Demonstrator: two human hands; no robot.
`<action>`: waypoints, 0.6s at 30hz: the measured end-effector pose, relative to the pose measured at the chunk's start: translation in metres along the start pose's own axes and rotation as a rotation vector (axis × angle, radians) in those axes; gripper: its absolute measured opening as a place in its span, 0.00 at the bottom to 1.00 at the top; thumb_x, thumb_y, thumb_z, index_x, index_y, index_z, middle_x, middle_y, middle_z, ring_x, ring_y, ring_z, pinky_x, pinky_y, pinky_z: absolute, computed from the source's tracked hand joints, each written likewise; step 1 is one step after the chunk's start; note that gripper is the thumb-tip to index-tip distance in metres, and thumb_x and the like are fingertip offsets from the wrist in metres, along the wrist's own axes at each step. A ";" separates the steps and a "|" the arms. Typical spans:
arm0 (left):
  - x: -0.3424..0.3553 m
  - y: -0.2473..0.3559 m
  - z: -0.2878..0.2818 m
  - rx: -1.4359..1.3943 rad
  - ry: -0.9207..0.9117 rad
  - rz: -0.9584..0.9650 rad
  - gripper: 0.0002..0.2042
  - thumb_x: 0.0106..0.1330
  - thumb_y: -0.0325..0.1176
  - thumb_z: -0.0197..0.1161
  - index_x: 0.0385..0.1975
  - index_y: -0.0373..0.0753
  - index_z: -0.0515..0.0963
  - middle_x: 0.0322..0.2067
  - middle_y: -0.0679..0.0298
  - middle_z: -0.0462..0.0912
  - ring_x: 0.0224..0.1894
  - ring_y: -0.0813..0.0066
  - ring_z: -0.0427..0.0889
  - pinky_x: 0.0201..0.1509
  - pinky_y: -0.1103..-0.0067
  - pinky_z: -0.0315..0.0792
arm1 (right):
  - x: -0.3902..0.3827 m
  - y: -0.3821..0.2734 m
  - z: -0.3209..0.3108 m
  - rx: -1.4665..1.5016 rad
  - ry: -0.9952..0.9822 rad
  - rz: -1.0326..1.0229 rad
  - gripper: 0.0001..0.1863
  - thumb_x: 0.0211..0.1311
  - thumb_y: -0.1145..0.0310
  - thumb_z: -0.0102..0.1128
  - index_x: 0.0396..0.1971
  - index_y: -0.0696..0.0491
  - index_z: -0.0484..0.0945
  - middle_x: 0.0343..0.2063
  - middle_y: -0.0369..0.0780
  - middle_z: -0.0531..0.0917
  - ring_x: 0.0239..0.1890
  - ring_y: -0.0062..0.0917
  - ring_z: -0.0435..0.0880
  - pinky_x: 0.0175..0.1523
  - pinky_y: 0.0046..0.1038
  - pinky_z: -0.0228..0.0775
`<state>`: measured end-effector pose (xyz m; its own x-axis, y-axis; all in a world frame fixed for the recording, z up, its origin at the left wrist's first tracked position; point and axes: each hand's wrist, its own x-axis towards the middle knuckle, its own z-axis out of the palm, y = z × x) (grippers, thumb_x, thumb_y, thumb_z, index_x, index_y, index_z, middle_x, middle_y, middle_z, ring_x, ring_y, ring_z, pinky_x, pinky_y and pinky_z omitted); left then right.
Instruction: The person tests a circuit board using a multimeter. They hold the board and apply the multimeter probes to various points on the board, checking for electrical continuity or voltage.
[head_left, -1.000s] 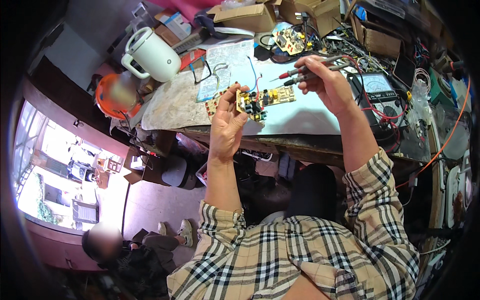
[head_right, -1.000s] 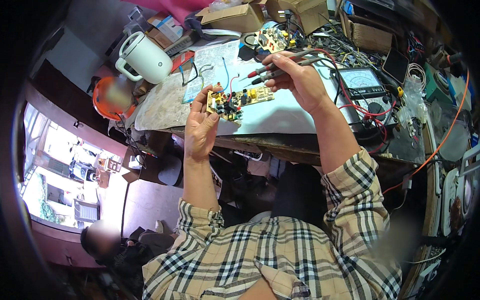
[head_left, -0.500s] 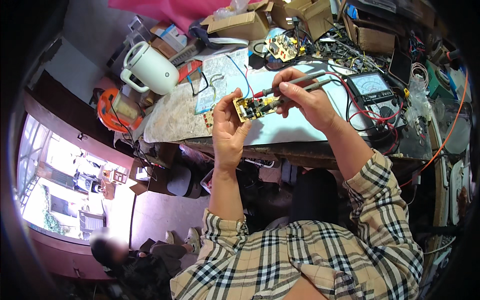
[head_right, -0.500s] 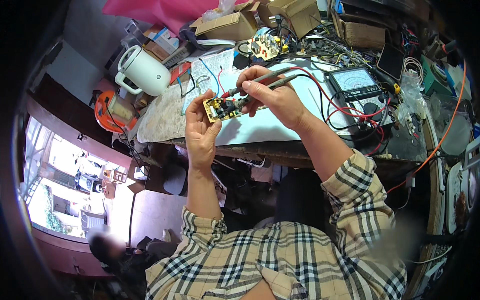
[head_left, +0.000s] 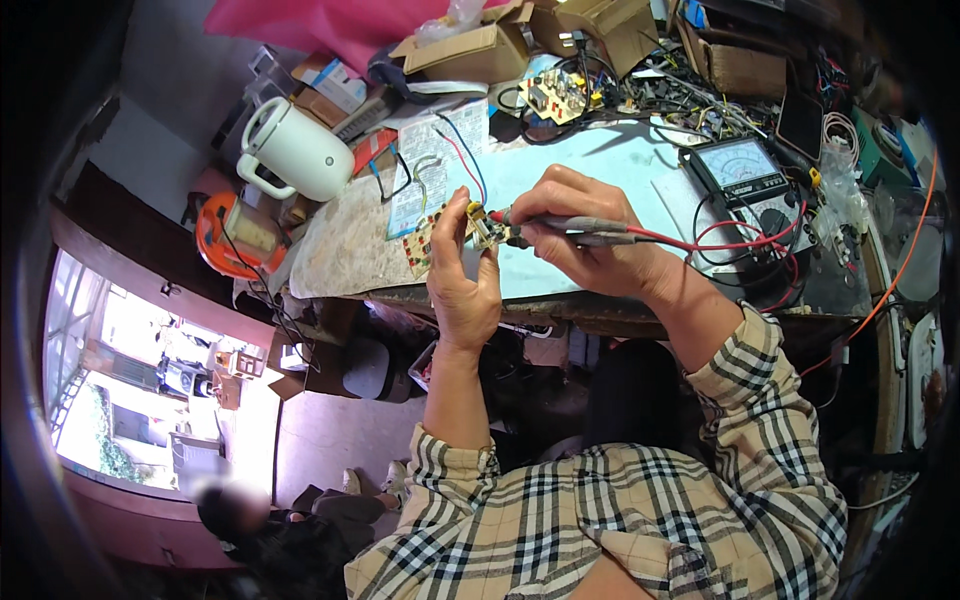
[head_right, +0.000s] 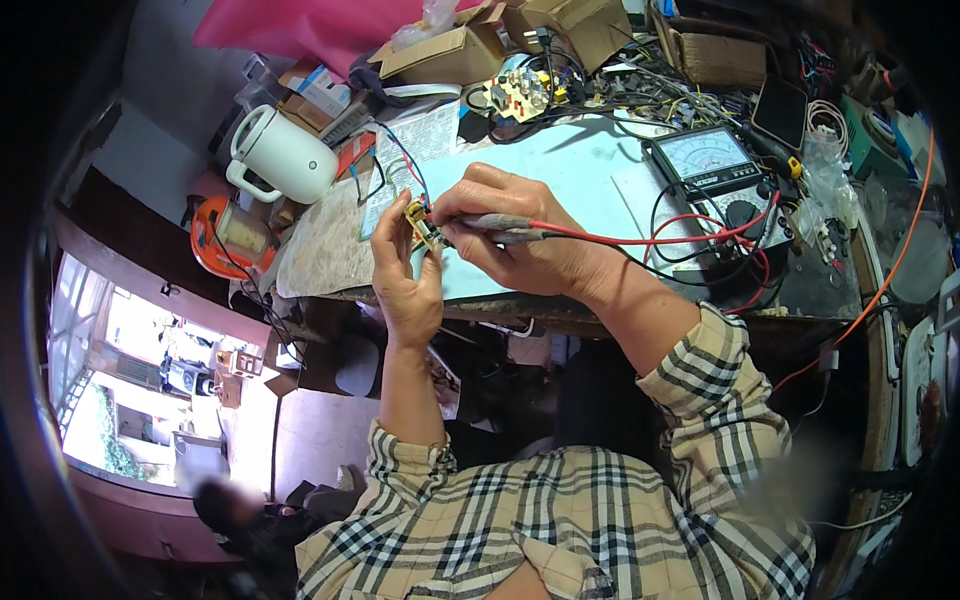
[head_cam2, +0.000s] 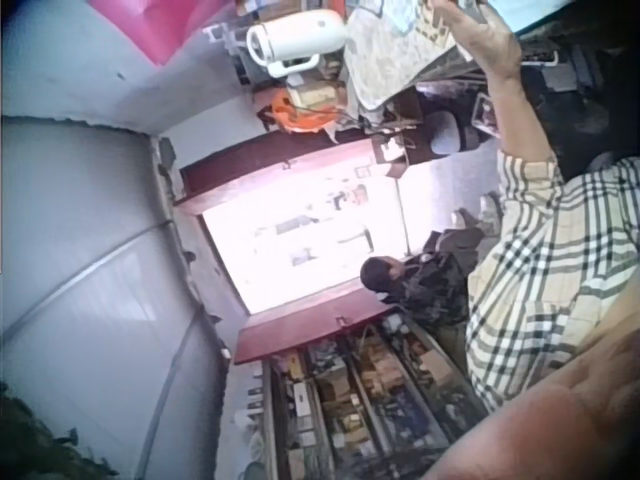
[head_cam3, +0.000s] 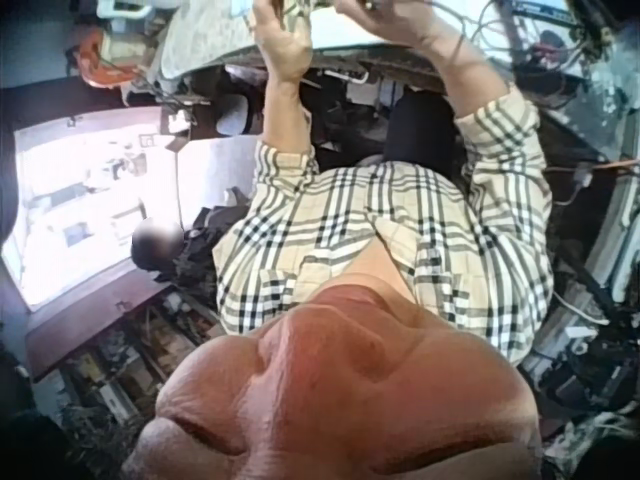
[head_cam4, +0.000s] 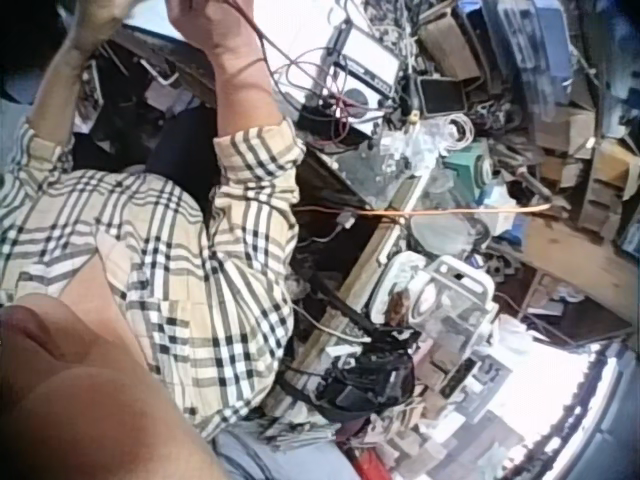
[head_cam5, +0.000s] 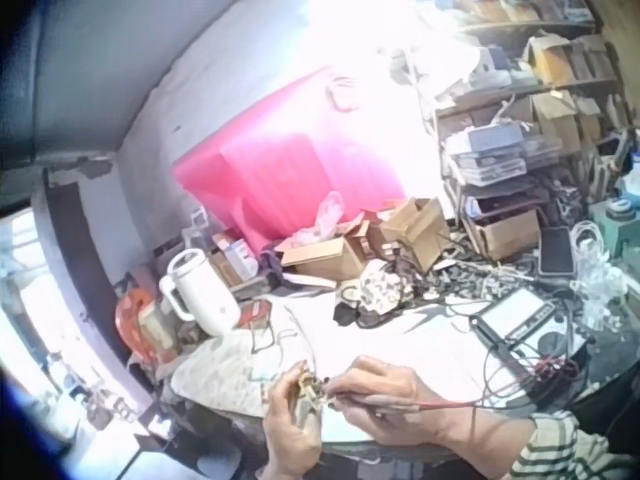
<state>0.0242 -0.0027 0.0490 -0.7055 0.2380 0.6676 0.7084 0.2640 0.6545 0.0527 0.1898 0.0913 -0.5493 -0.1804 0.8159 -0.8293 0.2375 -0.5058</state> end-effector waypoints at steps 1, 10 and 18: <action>0.000 0.000 0.001 0.009 0.003 0.007 0.29 0.62 0.13 0.55 0.65 0.35 0.59 0.66 0.54 0.63 0.68 0.65 0.64 0.72 0.70 0.57 | 0.000 0.000 0.000 -0.010 0.000 -0.016 0.09 0.52 0.79 0.61 0.35 0.55 0.78 0.29 0.39 0.79 0.34 0.29 0.81 0.36 0.26 0.74; 0.003 -0.002 0.008 0.080 0.088 0.129 0.31 0.58 0.12 0.59 0.62 0.36 0.62 0.64 0.49 0.67 0.66 0.57 0.68 0.69 0.69 0.64 | 0.000 0.002 0.004 0.011 0.035 -0.045 0.10 0.52 0.81 0.61 0.35 0.56 0.79 0.28 0.39 0.79 0.29 0.27 0.79 0.34 0.26 0.72; 0.001 -0.002 0.012 0.063 0.063 0.097 0.28 0.62 0.14 0.58 0.63 0.33 0.60 0.65 0.51 0.64 0.68 0.62 0.65 0.73 0.69 0.57 | -0.001 0.003 0.005 0.028 0.001 -0.038 0.10 0.51 0.80 0.61 0.36 0.56 0.79 0.27 0.39 0.78 0.29 0.28 0.80 0.34 0.26 0.73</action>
<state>0.0221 0.0087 0.0441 -0.6294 0.2066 0.7492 0.7694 0.3013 0.5633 0.0501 0.1856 0.0871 -0.5175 -0.1875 0.8349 -0.8520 0.2035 -0.4824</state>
